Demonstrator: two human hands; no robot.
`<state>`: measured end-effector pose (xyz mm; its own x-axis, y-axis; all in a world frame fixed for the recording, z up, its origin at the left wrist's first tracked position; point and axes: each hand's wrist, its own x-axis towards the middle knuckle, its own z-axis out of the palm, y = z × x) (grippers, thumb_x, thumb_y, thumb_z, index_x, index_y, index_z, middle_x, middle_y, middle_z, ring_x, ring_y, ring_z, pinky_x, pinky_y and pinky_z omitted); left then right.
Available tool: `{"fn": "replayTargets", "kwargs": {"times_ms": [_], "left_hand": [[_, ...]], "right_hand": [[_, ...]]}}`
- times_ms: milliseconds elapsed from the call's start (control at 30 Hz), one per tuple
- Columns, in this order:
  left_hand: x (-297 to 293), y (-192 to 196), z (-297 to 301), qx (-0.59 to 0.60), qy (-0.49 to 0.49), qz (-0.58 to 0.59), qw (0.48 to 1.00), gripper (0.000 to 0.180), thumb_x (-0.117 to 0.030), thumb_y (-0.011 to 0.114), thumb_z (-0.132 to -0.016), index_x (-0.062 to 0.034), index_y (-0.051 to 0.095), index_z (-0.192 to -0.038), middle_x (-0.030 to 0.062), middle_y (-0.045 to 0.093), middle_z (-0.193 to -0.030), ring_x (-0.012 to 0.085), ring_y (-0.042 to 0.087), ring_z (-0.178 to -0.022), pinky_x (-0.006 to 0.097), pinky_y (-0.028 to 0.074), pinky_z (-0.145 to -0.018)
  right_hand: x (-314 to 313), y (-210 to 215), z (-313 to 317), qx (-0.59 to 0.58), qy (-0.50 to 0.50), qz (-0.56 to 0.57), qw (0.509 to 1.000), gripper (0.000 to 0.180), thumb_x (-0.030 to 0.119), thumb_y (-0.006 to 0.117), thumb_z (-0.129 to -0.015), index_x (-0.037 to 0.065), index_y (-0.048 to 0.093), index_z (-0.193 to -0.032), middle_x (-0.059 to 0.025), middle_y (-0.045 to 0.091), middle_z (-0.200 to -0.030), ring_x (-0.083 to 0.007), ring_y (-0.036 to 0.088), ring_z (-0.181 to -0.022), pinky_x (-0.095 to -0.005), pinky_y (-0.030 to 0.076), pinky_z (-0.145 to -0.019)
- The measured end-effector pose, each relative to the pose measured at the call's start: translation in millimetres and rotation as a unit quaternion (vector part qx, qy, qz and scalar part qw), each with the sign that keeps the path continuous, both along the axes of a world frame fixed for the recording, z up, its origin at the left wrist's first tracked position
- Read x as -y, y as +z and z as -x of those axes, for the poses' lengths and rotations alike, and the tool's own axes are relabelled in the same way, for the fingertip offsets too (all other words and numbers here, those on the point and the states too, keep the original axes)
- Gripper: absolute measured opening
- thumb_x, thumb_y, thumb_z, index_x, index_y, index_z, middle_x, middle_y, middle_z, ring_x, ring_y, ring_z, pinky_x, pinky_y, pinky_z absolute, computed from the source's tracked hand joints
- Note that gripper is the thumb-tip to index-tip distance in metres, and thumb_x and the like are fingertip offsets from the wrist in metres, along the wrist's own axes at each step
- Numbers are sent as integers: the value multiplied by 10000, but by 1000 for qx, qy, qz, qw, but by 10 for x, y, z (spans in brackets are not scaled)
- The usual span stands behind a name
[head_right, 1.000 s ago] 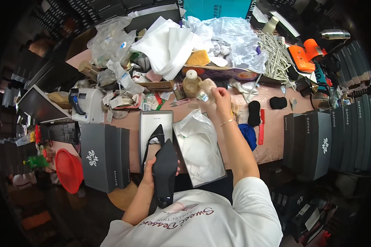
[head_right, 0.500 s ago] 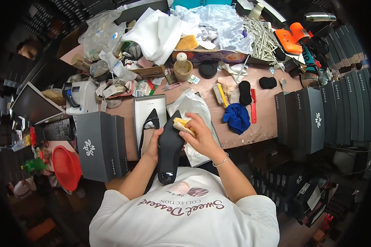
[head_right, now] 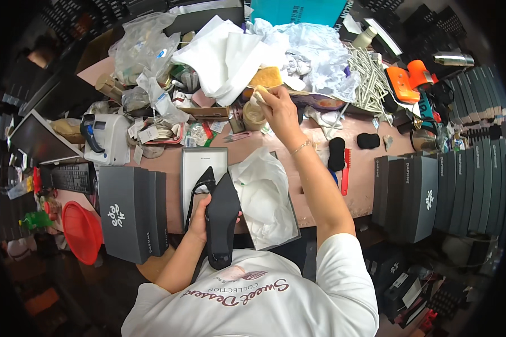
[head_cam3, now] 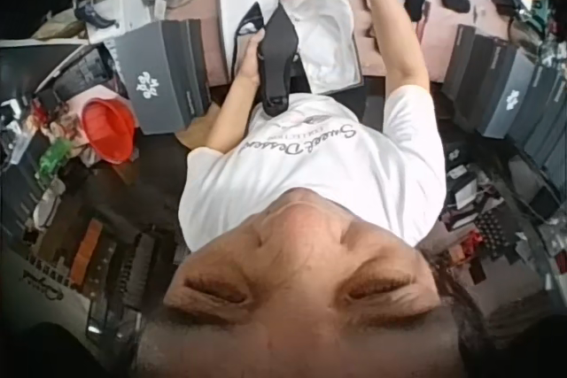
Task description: Cleaning and packing shoes into boxes for storage or shipping.
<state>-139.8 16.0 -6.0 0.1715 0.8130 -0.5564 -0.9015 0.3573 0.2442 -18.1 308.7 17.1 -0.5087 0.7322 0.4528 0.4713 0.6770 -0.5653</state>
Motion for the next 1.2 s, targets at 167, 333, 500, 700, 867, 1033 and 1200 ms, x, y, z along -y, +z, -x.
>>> {"fn": "replayTargets", "kwargs": {"times_ms": [167,333,500,700,867,1033,1200], "left_hand": [[102,-201,61,14,-6,-7,1000,630,-489,489,-895,17,470,-1269,222,600,-1104,336,632,-981,430,539,-857],[235,-203,107,31,-50,11,998,660,-486,479,-891,37,444,-1292,247,582,-1139,357,623,-998,460,530,-865],[416,-129,141,59,-126,-25,990,679,-473,461,-883,49,422,-1315,264,551,-1198,364,615,-1016,464,527,-866],[468,-176,-153,91,-141,-33,985,715,-505,452,-881,42,408,-1340,263,531,-1231,347,629,-958,415,557,-784],[353,-50,-226,90,-167,-27,981,626,-477,468,-893,39,500,-1246,208,616,-1064,319,642,-894,415,552,-771],[336,23,-190,83,-153,-46,984,629,-466,464,-898,23,466,-1293,216,587,-1136,350,633,-939,432,547,-792],[426,6,-194,111,-128,-38,985,700,-483,454,-892,26,376,-1368,271,503,-1251,420,577,-1061,463,532,-846]], "right_hand": [[-115,-382,187,117,-1,-42,992,433,157,699,-786,162,606,-1209,-145,565,-1141,-324,593,-999,-379,496,-819],[-196,-673,154,34,5,-9,999,475,101,697,-782,149,574,-1238,-153,551,-1184,-344,582,-1027,-380,485,-861],[-159,-378,-202,-55,-117,-106,986,392,87,649,-858,59,556,-1239,-130,619,-1070,-282,612,-976,-348,490,-840],[307,-1150,-1528,-694,-248,336,586,297,138,622,-909,46,495,-1161,-97,589,-994,-228,611,-811,-405,583,-760],[780,-1547,-1713,-804,-297,376,351,275,191,579,-938,-12,507,-1108,-122,564,-1074,-290,590,-961,-443,563,-872],[731,-1451,-1475,-816,-256,419,306,336,236,547,-954,-27,472,-1150,-146,544,-1097,-297,583,-960,-413,570,-862],[445,-928,-1098,-688,-215,350,598,254,188,576,-943,15,483,-1104,-122,569,-1036,-260,610,-883,-410,588,-763]]}}
